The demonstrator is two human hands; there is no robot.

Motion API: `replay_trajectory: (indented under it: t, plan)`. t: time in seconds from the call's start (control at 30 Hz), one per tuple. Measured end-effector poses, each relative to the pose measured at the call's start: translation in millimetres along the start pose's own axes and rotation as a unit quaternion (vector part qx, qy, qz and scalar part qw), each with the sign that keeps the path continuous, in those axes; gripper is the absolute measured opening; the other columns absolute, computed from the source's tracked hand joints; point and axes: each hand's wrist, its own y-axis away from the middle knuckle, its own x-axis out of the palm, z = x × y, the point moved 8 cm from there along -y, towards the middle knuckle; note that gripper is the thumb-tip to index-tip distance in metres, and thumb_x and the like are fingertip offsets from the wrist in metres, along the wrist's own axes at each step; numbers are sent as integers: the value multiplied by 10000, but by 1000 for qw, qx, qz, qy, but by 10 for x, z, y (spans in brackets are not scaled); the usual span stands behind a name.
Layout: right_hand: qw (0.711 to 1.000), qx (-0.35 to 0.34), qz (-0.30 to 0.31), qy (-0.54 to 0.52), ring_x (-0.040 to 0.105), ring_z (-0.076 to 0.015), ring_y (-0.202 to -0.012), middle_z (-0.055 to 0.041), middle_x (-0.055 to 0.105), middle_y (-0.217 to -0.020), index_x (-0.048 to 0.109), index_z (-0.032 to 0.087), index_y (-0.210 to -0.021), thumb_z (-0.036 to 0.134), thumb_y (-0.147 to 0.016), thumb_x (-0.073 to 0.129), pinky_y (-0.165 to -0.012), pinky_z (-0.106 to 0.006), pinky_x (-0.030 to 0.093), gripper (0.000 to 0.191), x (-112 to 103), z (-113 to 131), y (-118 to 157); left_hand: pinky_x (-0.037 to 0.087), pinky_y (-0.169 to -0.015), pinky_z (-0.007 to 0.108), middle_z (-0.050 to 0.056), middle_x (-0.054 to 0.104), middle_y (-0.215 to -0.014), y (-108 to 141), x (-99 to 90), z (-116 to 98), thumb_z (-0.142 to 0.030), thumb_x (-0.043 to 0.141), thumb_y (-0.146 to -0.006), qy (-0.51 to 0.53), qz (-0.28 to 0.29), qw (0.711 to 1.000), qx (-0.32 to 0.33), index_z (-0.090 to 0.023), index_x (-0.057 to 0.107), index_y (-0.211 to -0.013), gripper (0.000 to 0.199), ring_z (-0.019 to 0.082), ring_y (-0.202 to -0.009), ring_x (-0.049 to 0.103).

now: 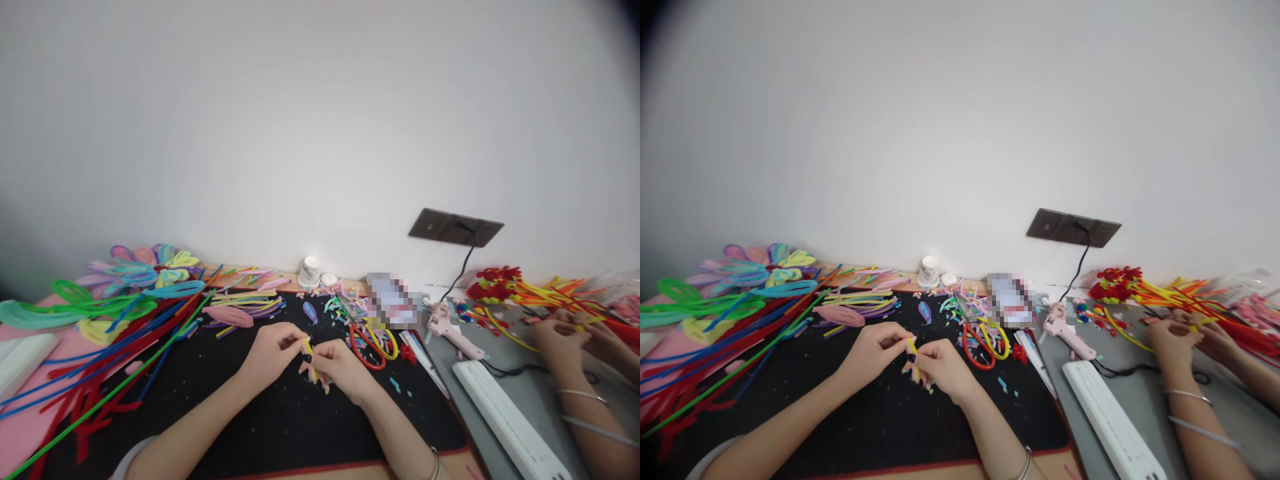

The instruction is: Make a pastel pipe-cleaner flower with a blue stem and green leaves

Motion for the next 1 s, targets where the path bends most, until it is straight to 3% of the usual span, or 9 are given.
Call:
replay_trajectory:
  t: [0.1,0.3,0.5,0.8,0.9,1.0]
  plan:
    - [1000,12,21,-15,343,-35,-361,20,568,-497,675,116,-673,277,-749,572,-347,-158,241,206,-1,-18,15,452,-602,237,37,674,-722,-15,25,26,-194,554,-752,36,34,999,-17,-150,651,-729,109,149,-659,611]
    - [992,31,82,-90,266,-16,-316,-16,627,-530,627,108,-633,315,-777,581,-333,-178,133,256,68,-15,53,406,-524,213,-3,595,-715,-9,116,79,-314,563,-800,155,167,972,-57,-154,552,-823,162,89,-541,516]
    - [981,55,140,-120,254,-7,-284,-9,612,-515,594,103,-605,337,-761,620,-328,-192,110,283,152,-5,107,339,-438,181,-70,447,-550,109,263,103,-389,568,-805,305,275,900,-144,-158,531,-836,236,41,-411,328]
    - [977,75,165,-114,289,-6,-286,19,559,-477,593,99,-619,332,-779,613,-312,-181,114,283,203,5,154,332,-373,160,-116,310,-379,273,428,117,-328,565,-819,438,310,809,-239,-191,489,-751,171,35,-323,143]
    - [982,68,145,-102,318,-11,-287,22,554,-470,595,101,-613,331,-783,607,-308,-176,144,286,167,0,128,324,-369,162,-103,362,-421,270,439,149,-383,585,-794,445,292,803,-270,-203,466,-739,223,38,-347,155]
    - [989,52,120,-69,336,-15,-294,21,558,-469,606,100,-615,307,-791,591,-308,-169,164,272,114,-6,98,314,-379,169,-98,375,-436,253,455,201,-431,586,-779,425,267,815,-288,-203,451,-715,272,42,-365,164]
